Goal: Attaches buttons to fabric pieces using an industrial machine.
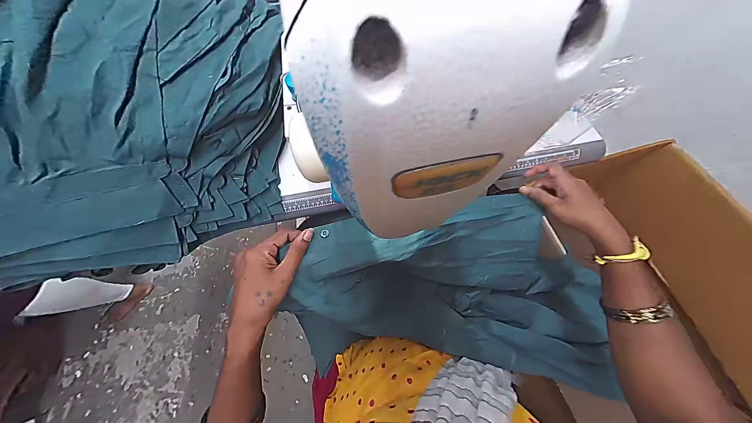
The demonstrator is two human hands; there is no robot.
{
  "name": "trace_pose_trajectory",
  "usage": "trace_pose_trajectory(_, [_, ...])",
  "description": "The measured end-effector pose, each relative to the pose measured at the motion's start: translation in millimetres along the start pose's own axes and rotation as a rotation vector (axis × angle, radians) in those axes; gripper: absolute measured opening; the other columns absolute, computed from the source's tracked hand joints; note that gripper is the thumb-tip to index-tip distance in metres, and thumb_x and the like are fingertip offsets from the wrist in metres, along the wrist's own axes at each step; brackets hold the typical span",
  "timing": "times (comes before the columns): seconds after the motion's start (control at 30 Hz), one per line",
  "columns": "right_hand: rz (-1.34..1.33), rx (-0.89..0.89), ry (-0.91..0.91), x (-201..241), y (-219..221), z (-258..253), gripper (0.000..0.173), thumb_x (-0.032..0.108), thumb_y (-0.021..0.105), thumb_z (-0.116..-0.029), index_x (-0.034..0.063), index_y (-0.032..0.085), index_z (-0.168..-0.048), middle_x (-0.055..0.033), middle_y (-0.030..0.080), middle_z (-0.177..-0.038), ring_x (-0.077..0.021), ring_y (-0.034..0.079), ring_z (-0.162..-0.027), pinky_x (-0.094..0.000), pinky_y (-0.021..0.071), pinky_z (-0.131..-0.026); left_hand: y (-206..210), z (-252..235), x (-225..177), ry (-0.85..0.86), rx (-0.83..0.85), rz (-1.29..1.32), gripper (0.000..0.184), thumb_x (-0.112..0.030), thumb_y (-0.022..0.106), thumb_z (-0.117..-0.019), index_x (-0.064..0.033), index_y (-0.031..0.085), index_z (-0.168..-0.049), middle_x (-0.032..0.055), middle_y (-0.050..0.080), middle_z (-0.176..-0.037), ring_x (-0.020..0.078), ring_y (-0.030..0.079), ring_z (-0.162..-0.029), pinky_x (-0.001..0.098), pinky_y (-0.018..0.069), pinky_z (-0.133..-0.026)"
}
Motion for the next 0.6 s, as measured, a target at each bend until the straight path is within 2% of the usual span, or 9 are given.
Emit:
trace_pose_trajectory(0.07, [0.174, 0.028, 0.014, 6.2, 12.5, -8.0, 0.029, 0.015, 0.068, -0.0994, 0.0013, 0.065, -0.125, -0.0207, 0.072, -0.096, -0.0420, 0.070, -0.091, -0.0687, 0.0515, -0.083, 8.7, -0.2, -10.1, 0.104, -0.004, -0.074, 0.043, -0.042, 0.049, -0.1026, -0.0082, 0.076, -0.101, 0.0120, 0.073, -0.091, 0.0279, 0.070, -0.085, 0.0545, 0.0505, -0.075])
trace_pose_trajectory(0.1, [0.226, 0.000, -0.010, 17.5, 18.8, -11.3, 0.025, 0.016, 0.065, -0.1011, 0.0032, 0.070, -0.122, -0.0209, 0.073, -0.107, -0.0429, 0.070, -0.102, -0.0693, 0.0499, -0.091, 16.5, 0.3, -15.8, 0.157, 0.027, -0.073, 0.042, -0.039, 0.047, -0.1046, -0.0077, 0.075, -0.111, 0.0153, 0.073, -0.105, 0.0348, 0.069, -0.100, 0.0598, 0.0495, -0.087])
trace_pose_trajectory(0.13, [0.239, -0.064, -0.077, 33.6, 24.9, -15.1, 0.021, 0.014, 0.062, -0.1022, 0.0038, 0.073, -0.117, -0.0208, 0.073, -0.111, -0.0423, 0.069, -0.107, -0.0674, 0.0503, -0.093, 25.3, 0.0, -22.7, 0.197, 0.068, -0.044, 0.044, -0.038, 0.044, -0.1061, -0.0075, 0.072, -0.121, 0.0158, 0.070, -0.119, 0.0354, 0.065, -0.113, 0.0592, 0.0475, -0.097])
trace_pose_trajectory(0.2, [0.218, -0.224, -0.243, 73.7, 34.4, -22.0, 0.019, 0.010, 0.060, -0.1018, 0.0017, 0.075, -0.109, -0.0214, 0.072, -0.107, -0.0408, 0.069, -0.104, -0.0607, 0.0548, -0.087, 43.2, 0.4, -41.3, 0.203, 0.151, 0.102, 0.049, -0.038, 0.041, -0.1073, -0.0033, 0.065, -0.133, 0.0164, 0.065, -0.132, 0.0281, 0.060, -0.125, 0.0491, 0.0451, -0.107])
trace_pose_trajectory(0.27, [0.207, -0.337, -0.353, 108.4, 40.7, -29.6, 0.017, 0.007, 0.061, -0.0998, -0.0002, 0.075, -0.108, -0.0224, 0.069, -0.103, -0.0406, 0.069, -0.098, -0.0549, 0.0570, -0.079, 58.5, 0.2, -56.1, 0.122, 0.204, 0.260, 0.051, -0.038, 0.040, -0.1072, 0.0002, 0.061, -0.134, 0.0146, 0.064, -0.130, 0.0162, 0.058, -0.125, 0.0352, 0.0441, -0.109])
trace_pose_trajectory(0.33, [0.225, -0.402, -0.395, 128.0, 46.1, -37.8, 0.017, 0.006, 0.064, -0.0975, -0.0009, 0.074, -0.110, -0.0226, 0.067, -0.101, -0.0404, 0.068, -0.094, -0.0519, 0.0567, -0.073, 68.5, -2.4, -62.7, 0.011, 0.211, 0.342, 0.052, -0.035, 0.042, -0.1055, 0.0046, 0.056, -0.135, 0.0170, 0.062, -0.129, 0.0155, 0.057, -0.123, 0.0328, 0.0438, -0.107])
trace_pose_trajectory(0.4, [0.230, -0.382, -0.376, 132.1, 53.5, -43.6, 0.018, 0.007, 0.067, -0.0965, -0.0012, 0.073, -0.111, -0.0228, 0.065, -0.104, -0.0410, 0.066, -0.097, -0.0529, 0.0555, -0.074, 74.8, -3.7, -63.6, -0.085, 0.206, 0.389, 0.052, -0.032, 0.045, -0.1031, 0.0059, 0.053, -0.137, 0.0177, 0.060, -0.129, 0.0172, 0.057, -0.121, 0.0340, 0.0444, -0.106])
trace_pose_trajectory(0.5, [0.203, -0.400, -0.371, 132.8, 54.6, -45.8, 0.010, 0.005, 0.071, -0.0927, -0.0035, 0.072, -0.096, -0.0234, 0.066, -0.100, -0.0421, 0.068, -0.094, -0.0540, 0.0562, -0.073, 79.2, -3.4, -63.3, -0.151, 0.198, 0.463, 0.048, -0.028, 0.046, -0.1023, 0.0053, 0.051, -0.137, 0.0135, 0.061, -0.124, 0.0114, 0.059, -0.111, 0.0284, 0.0476, -0.098])
trace_pose_trajectory(0.6, [0.137, -0.419, -0.376, 124.7, 51.0, -41.5, 0.011, 0.007, 0.070, -0.0937, -0.0022, 0.074, -0.098, -0.0236, 0.067, -0.103, -0.0425, 0.067, -0.094, -0.0550, 0.0557, -0.076, 81.2, -1.3, -61.8, -0.172, 0.189, 0.523, 0.050, -0.028, 0.047, -0.1024, 0.0063, 0.047, -0.139, 0.0097, 0.062, -0.118, 0.0060, 0.061, -0.102, 0.0231, 0.0498, -0.092])
Point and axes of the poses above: each hand's wrist, its own z-axis away from the middle knuckle, its own y-axis out of the palm, x = y × z, the point moved 6 cm from there along -z, towards the middle knuckle
